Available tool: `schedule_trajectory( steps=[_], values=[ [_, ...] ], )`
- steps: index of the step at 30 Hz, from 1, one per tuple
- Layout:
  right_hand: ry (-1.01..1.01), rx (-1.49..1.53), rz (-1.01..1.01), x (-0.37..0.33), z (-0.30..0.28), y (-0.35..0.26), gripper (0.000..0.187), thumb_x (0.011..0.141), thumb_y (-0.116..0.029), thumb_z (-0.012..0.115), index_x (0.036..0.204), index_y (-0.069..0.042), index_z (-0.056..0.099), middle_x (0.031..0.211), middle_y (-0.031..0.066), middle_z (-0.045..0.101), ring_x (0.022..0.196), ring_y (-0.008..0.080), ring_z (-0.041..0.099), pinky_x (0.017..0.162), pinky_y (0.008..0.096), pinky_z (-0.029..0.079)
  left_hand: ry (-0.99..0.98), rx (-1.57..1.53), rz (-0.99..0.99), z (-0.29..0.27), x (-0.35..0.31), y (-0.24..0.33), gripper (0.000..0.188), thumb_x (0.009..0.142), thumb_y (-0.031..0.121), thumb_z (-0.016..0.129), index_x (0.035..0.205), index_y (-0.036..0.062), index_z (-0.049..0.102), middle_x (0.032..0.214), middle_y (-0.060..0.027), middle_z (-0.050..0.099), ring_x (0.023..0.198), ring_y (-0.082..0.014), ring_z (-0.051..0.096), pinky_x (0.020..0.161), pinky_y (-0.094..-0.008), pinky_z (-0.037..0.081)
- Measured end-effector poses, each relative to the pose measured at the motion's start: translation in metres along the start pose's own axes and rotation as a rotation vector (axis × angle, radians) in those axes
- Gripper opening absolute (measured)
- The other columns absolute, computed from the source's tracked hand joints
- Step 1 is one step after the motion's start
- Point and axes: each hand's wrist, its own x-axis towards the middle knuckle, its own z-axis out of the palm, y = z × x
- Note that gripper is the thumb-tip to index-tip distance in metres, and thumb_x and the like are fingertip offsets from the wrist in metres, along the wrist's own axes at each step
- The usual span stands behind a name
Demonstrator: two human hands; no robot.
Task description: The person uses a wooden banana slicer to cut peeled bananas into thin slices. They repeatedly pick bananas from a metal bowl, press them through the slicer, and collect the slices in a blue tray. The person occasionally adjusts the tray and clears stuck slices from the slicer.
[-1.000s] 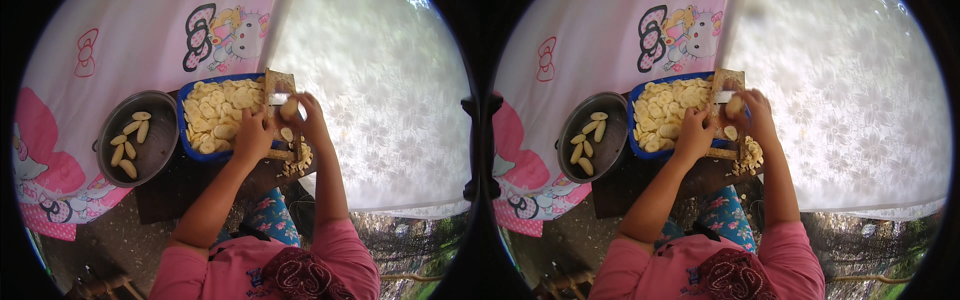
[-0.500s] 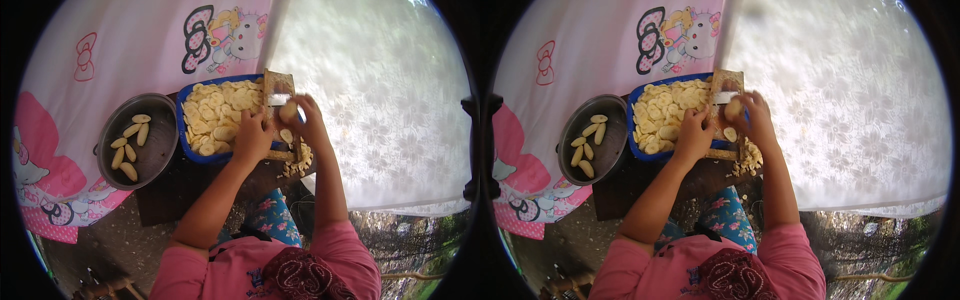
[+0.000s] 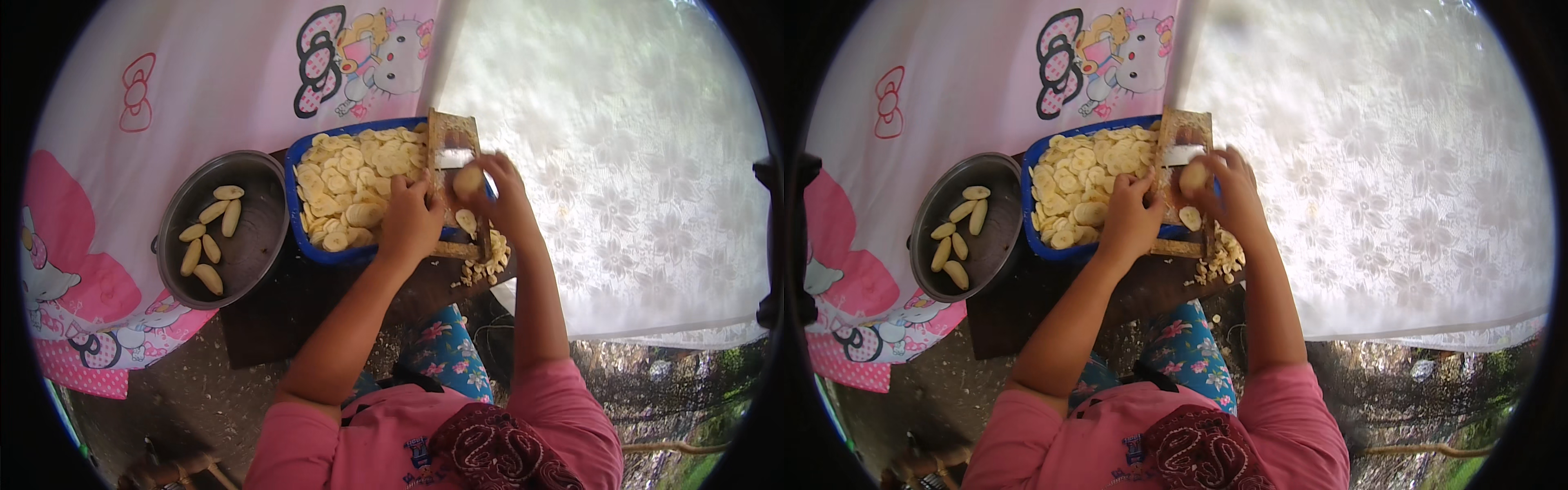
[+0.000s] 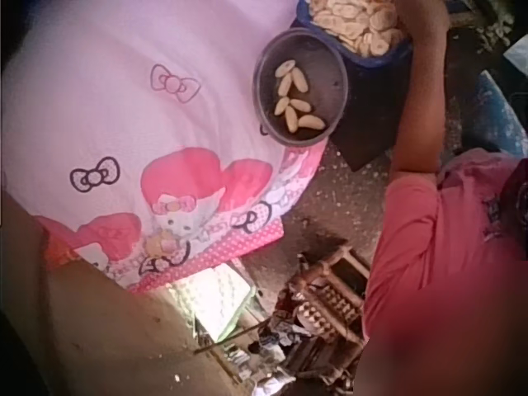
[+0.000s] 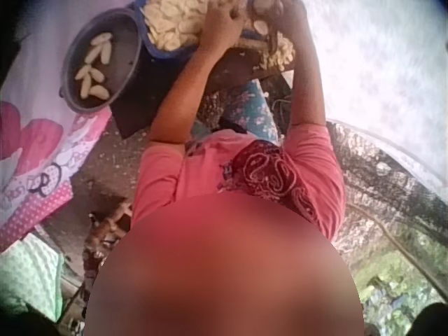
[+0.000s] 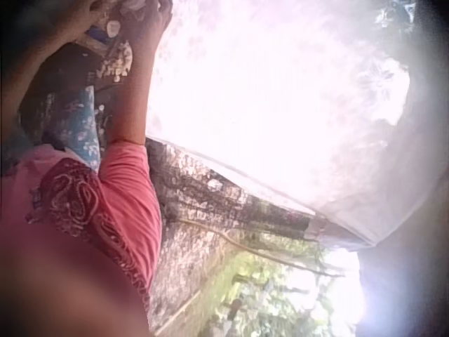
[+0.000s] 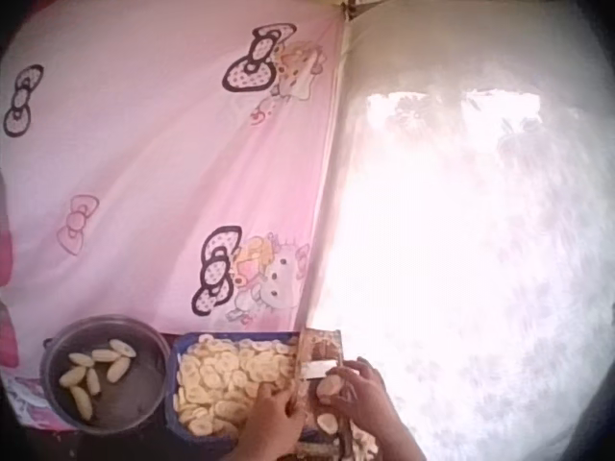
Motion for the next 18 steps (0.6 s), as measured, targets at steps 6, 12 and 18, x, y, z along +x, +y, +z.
schedule_trajectory(
  steps=[6, 12, 18],
  values=[
    [0.045, 0.023, 0.267, 0.079, 0.021, 0.028, 0.052, 0.076, -0.023, 0.079, 0.125, -0.018, 0.064, 0.128, 0.0165, 0.056, 0.123, 0.0393, 0.05, 0.104, 0.0462, 0.04, -0.01, -0.043, -0.022, -0.005, 0.0, 0.006, 0.046, 0.089, 0.016, 0.061, 0.131, -0.0014, 0.057, 0.113, -0.0198, 0.05, 0.096, -0.0377, 0.061, 0.083, -0.0443, 0.051],
    [-0.032, -0.06, 0.082, -0.001, 0.001, -0.013, 0.055, 0.073, -0.019, 0.081, 0.125, -0.019, 0.064, 0.136, 0.0178, 0.052, 0.13, 0.0418, 0.043, 0.108, 0.0487, 0.037, -0.004, -0.029, -0.04, -0.002, -0.001, 0.003, 0.045, 0.089, 0.016, 0.06, 0.131, -0.0009, 0.058, 0.113, -0.0197, 0.05, 0.096, -0.0367, 0.061, 0.083, -0.0432, 0.051],
    [0.049, 0.017, 0.19, 0.051, 0.018, 0.024, 0.05, 0.077, -0.025, 0.077, 0.124, -0.017, 0.065, 0.134, 0.016, 0.053, 0.128, 0.0386, 0.045, 0.107, 0.0484, 0.038, -0.011, -0.05, -0.024, -0.002, 0.0, 0.002, 0.046, 0.089, 0.017, 0.06, 0.132, -0.0014, 0.057, 0.113, -0.02, 0.049, 0.095, -0.0363, 0.061, 0.083, -0.0432, 0.052]
  ],
)
